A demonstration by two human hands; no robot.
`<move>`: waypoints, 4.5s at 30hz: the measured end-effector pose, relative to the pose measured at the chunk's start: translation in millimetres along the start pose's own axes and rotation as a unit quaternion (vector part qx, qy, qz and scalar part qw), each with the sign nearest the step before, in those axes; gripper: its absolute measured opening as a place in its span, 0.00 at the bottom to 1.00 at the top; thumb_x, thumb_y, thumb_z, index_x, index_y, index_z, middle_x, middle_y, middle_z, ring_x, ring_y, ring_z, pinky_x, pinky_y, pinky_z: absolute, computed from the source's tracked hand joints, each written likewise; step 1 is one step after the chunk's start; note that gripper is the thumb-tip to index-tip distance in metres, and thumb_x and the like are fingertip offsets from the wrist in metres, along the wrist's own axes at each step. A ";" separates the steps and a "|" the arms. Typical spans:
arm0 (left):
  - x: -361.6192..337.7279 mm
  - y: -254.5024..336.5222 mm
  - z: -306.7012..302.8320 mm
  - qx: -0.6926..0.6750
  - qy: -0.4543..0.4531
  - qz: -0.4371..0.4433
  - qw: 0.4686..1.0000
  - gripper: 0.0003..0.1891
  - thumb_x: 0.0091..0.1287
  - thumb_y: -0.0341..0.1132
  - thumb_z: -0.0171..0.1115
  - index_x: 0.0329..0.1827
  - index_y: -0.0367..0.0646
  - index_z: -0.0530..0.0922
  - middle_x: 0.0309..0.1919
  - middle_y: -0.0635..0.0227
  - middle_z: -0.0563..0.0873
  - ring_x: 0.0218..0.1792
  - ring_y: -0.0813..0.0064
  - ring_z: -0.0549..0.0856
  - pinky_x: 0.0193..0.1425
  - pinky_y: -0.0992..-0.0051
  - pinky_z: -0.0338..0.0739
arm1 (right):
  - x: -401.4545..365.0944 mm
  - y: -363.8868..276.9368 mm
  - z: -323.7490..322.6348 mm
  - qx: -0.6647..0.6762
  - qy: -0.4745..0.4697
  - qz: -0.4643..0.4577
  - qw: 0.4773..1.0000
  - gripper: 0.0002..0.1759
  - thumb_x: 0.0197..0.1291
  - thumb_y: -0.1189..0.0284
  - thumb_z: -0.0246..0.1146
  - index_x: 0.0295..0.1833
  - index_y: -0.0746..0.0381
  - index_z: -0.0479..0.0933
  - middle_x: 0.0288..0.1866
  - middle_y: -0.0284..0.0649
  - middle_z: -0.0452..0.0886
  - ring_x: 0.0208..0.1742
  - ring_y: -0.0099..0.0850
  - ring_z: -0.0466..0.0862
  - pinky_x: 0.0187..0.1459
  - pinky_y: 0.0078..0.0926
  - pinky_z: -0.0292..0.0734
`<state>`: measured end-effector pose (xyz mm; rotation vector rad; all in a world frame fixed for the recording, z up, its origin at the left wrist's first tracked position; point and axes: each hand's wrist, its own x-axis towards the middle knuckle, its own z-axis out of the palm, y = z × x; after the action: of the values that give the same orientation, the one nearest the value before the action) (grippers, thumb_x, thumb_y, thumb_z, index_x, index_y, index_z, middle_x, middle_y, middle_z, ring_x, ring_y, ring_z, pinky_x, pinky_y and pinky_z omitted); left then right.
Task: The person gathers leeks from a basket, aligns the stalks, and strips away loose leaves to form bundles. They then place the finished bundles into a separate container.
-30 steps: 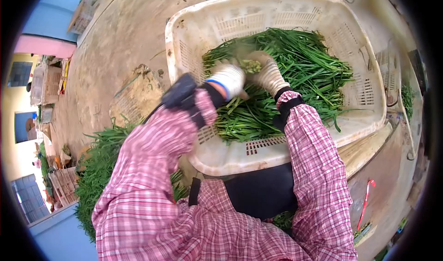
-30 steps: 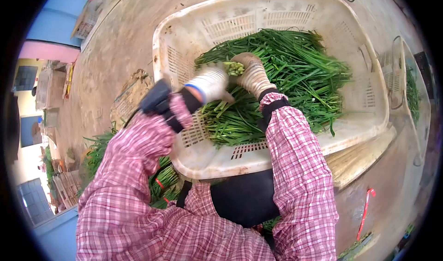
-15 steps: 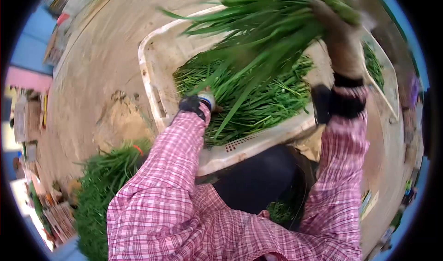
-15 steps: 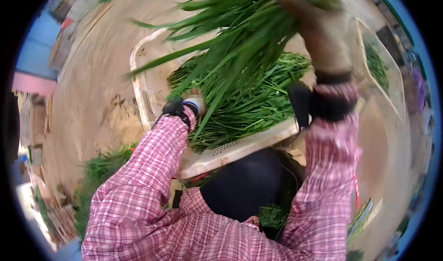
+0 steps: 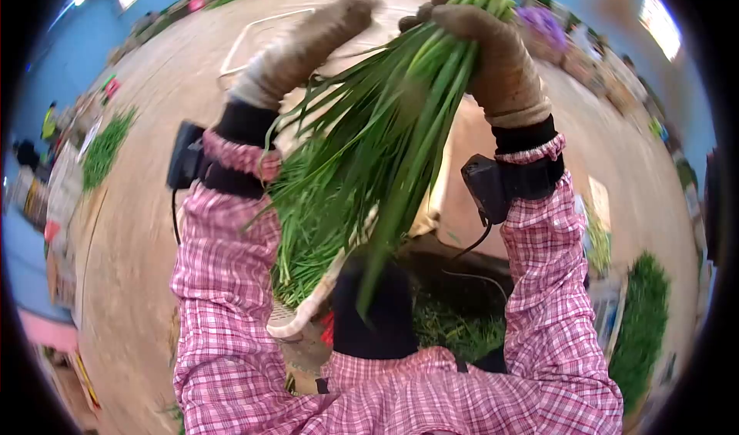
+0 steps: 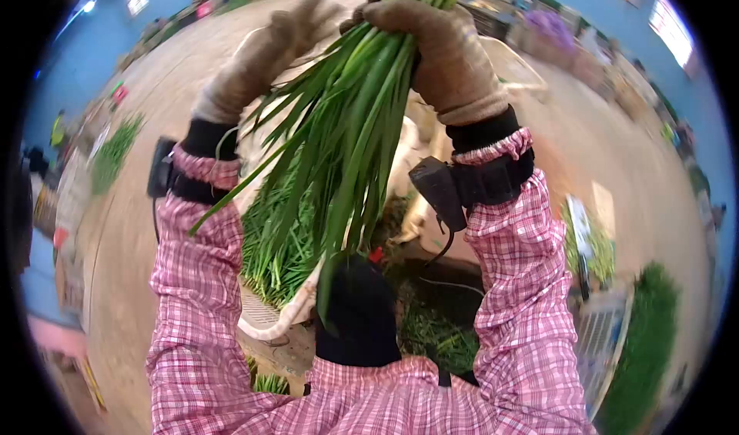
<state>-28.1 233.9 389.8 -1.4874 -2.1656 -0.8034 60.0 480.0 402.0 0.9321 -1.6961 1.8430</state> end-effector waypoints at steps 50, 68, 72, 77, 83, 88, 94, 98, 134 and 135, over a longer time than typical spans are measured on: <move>-52.0 232.1 171.8 -0.129 -0.500 -0.197 0.833 0.41 0.55 0.17 0.63 0.75 0.46 0.63 0.57 0.54 0.83 0.59 0.73 0.82 0.63 0.72 0.75 | -410.6 -47.8 -75.1 -0.436 0.244 0.180 0.847 0.15 0.49 0.75 0.72 0.45 0.55 0.85 0.53 0.38 0.83 0.56 0.37 0.81 0.61 0.37 0.75; -80.3 223.6 170.7 -0.211 -0.484 -0.315 0.789 0.41 0.53 0.17 0.62 0.74 0.44 0.65 0.50 0.61 0.85 0.51 0.81 0.81 0.58 0.77 0.75 | -420.2 -54.6 -63.0 -0.336 0.200 0.373 0.841 0.11 0.54 0.67 0.69 0.39 0.63 0.85 0.36 0.45 0.83 0.42 0.41 0.83 0.46 0.40 0.76; -83.6 227.5 184.7 -0.190 -0.491 -0.290 0.799 0.42 0.53 0.20 0.62 0.76 0.47 0.61 0.44 0.57 0.87 0.41 0.74 0.85 0.49 0.74 0.79 | -386.0 -43.0 -22.8 -0.428 0.129 0.335 0.830 0.20 0.54 0.53 0.67 0.42 0.59 0.85 0.43 0.42 0.85 0.50 0.42 0.82 0.57 0.38 0.70; -70.7 241.8 194.7 -0.089 -0.553 -0.348 0.752 0.46 0.52 0.21 0.68 0.77 0.45 0.59 0.51 0.55 0.85 0.48 0.74 0.82 0.56 0.73 0.77 | -383.5 -47.6 -25.0 -0.462 0.077 0.393 0.791 0.18 0.56 0.57 0.65 0.46 0.57 0.84 0.44 0.43 0.85 0.50 0.44 0.82 0.58 0.40 0.69; -80.8 233.0 191.0 -0.142 -0.540 -0.342 0.756 0.46 0.51 0.20 0.68 0.77 0.44 0.58 0.50 0.59 0.85 0.47 0.76 0.82 0.55 0.74 0.77 | -408.1 -26.2 -40.0 -0.462 0.170 0.368 0.789 0.09 0.57 0.68 0.61 0.38 0.61 0.82 0.36 0.48 0.84 0.42 0.47 0.84 0.44 0.44 0.77; -92.5 223.2 185.6 -0.205 -0.496 -0.342 0.771 0.46 0.52 0.20 0.68 0.77 0.44 0.59 0.48 0.63 0.85 0.46 0.78 0.81 0.53 0.76 0.77 | -456.5 -32.6 -92.6 -0.633 0.024 0.484 0.604 0.16 0.58 0.56 0.62 0.40 0.56 0.86 0.40 0.42 0.85 0.47 0.41 0.83 0.44 0.51 0.74; -79.8 232.8 188.2 -0.164 -0.527 -0.363 0.751 0.46 0.52 0.21 0.68 0.77 0.43 0.59 0.48 0.63 0.85 0.46 0.79 0.81 0.53 0.77 0.77 | -402.9 -25.6 -55.9 -0.521 0.027 0.498 0.693 0.15 0.60 0.57 0.61 0.40 0.56 0.86 0.42 0.43 0.85 0.46 0.45 0.84 0.50 0.44 0.75; -97.8 223.0 192.1 -0.144 -0.488 -0.266 0.818 0.45 0.53 0.21 0.68 0.77 0.43 0.59 0.49 0.60 0.86 0.47 0.78 0.83 0.53 0.75 0.78 | -403.8 -48.6 -52.3 -0.450 0.113 0.465 0.754 0.16 0.59 0.56 0.63 0.40 0.56 0.87 0.43 0.44 0.86 0.45 0.43 0.84 0.48 0.44 0.73; -104.7 236.1 192.0 -0.078 -0.467 -0.310 0.824 0.42 0.55 0.21 0.67 0.75 0.47 0.62 0.54 0.52 0.84 0.57 0.57 0.83 0.60 0.69 0.76 | -455.9 -1.5 -72.0 -0.294 0.260 0.486 0.781 0.16 0.51 0.65 0.73 0.39 0.66 0.84 0.32 0.45 0.86 0.36 0.32 0.85 0.42 0.30 0.78; -107.8 234.0 190.8 -0.079 -0.460 -0.314 0.827 0.42 0.55 0.21 0.67 0.75 0.48 0.62 0.53 0.52 0.84 0.56 0.57 0.83 0.60 0.69 0.76 | -462.2 -2.7 -79.6 -0.392 0.267 0.456 0.753 0.14 0.53 0.66 0.73 0.38 0.66 0.85 0.32 0.44 0.86 0.36 0.33 0.85 0.42 0.31 0.79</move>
<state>229.3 345.4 234.6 -1.3838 -3.5127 -0.4645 354.5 608.3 60.2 -0.8417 -2.3348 1.3092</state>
